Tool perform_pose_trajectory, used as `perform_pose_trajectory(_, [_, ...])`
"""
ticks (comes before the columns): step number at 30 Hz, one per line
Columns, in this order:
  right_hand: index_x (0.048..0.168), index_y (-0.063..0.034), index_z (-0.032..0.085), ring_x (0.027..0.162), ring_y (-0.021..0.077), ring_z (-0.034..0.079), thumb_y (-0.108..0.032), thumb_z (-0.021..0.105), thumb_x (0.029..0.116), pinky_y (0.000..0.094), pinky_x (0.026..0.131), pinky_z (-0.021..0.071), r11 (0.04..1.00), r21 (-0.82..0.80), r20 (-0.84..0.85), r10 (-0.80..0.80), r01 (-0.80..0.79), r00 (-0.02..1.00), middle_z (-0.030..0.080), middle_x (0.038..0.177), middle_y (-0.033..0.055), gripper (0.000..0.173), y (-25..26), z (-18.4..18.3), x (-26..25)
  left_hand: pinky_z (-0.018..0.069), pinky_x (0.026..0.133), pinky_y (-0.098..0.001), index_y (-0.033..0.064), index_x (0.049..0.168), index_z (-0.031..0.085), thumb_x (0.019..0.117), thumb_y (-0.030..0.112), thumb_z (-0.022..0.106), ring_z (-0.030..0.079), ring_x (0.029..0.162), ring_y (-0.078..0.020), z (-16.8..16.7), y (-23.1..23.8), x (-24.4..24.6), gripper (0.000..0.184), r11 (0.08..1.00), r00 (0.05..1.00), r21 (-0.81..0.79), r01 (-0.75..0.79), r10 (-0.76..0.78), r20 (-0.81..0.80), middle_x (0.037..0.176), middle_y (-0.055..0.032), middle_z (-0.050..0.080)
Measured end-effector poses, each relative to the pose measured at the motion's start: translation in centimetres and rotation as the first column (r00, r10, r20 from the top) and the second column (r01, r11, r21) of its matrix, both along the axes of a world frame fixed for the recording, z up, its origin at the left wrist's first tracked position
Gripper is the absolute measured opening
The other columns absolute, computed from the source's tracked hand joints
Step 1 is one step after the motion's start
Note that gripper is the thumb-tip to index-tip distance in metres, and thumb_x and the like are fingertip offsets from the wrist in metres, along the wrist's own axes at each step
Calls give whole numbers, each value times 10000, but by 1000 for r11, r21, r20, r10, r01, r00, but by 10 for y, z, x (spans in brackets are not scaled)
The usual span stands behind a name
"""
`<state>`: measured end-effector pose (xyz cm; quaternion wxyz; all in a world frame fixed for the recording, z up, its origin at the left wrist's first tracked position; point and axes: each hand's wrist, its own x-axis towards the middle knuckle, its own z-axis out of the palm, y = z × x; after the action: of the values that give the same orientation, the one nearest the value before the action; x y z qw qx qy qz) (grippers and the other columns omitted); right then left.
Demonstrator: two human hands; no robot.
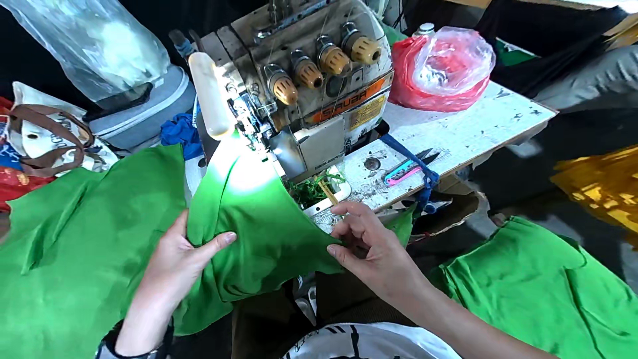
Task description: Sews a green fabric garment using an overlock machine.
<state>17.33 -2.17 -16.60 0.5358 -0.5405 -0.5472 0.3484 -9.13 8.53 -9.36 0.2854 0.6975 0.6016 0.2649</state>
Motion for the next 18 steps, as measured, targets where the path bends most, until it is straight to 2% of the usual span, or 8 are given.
perform_pose_trajectory(2, [1349, -144, 541, 750, 11, 648, -70, 704, 886, 149, 656, 554, 1000, 26, 25, -16, 16, 1000, 663, 872, -53, 496, -2, 0, -1, 487, 933, -611, 20, 1472, 450, 813, 374, 825, 574, 1204, -375, -9, -6, 5, 837, 963, 991, 268, 35, 2, -136, 1336, -226, 570])
perform_pose_trajectory(3, [1342, -129, 545, 752, 6, 640, -70, 703, 883, 142, 662, 546, 998, 55, 46, -29, 27, 999, 660, 873, -52, 488, -2, 0, -1, 460, 942, -644, -59, 1464, 424, 849, 391, 796, 518, 1242, -469, -10, -10, 10, 848, 898, 984, 431, 86, -9, -178, 1400, -325, 484])
perform_pose_trajectory(5, [1318, -99, 557, 776, 3, 641, -61, 703, 877, 135, 690, 550, 993, 112, 88, -46, 36, 995, 657, 883, -41, 466, -3, 1, -2, 500, 932, -495, -105, 1380, 459, 954, 335, 695, 546, 1215, -398, -3, -23, 30, 656, 767, 963, 597, 235, -99, -252, 1408, -341, 452])
perform_pose_trajectory(7, [1307, -75, 571, 780, 6, 647, -40, 705, 859, 139, 693, 550, 988, 151, 117, -52, 34, 992, 668, 888, -28, 468, -4, 3, -4, 548, 909, -436, -93, 1171, 618, 970, 216, 603, 665, 1087, -327, 4, -38, 57, 368, 717, 892, 536, 445, -301, -338, 1292, -284, 602])
perform_pose_trajectory(9, [1318, -82, 565, 796, 7, 650, -24, 696, 850, 146, 701, 557, 984, 176, 132, -42, 18, 990, 668, 910, -27, 490, -4, 6, -6, 589, 754, -341, 2, 1293, 643, 992, 159, 563, 710, 868, -190, 6, -41, 80, 349, 672, 757, 357, 649, -524, -391, 1300, -151, 662])
perform_pose_trajectory(10, [1329, -89, 561, 812, 8, 650, -20, 688, 853, 148, 711, 562, 983, 182, 124, -37, 14, 992, 665, 926, -29, 497, -5, 6, -6, 584, 695, -289, 69, 1343, 623, 1019, 189, 535, 689, 797, -124, 1, -34, 83, 357, 628, 704, 324, 708, -590, -395, 1195, -61, 700])
perform_pose_trajectory(13, [1326, -84, 546, 823, 8, 659, -37, 695, 871, 150, 715, 567, 982, 189, 95, -44, 25, 995, 680, 945, -30, 481, -5, 7, -5, 564, 636, -228, 123, 1338, 630, 988, 197, 601, 657, 715, -48, -4, -20, 87, 359, 622, 676, 267, 736, -659, -329, 929, 61, 724])
perform_pose_trajectory(18, [1331, -104, 522, 782, 16, 672, -101, 744, 888, 153, 691, 575, 981, 192, 62, -42, 29, 997, 686, 905, -41, 496, 0, 6, -2, 475, 520, -181, 135, 1297, 652, 954, 220, 666, 540, 578, -9, 2, -16, 88, 353, 650, 699, 259, 715, -651, -296, 846, 95, 689])
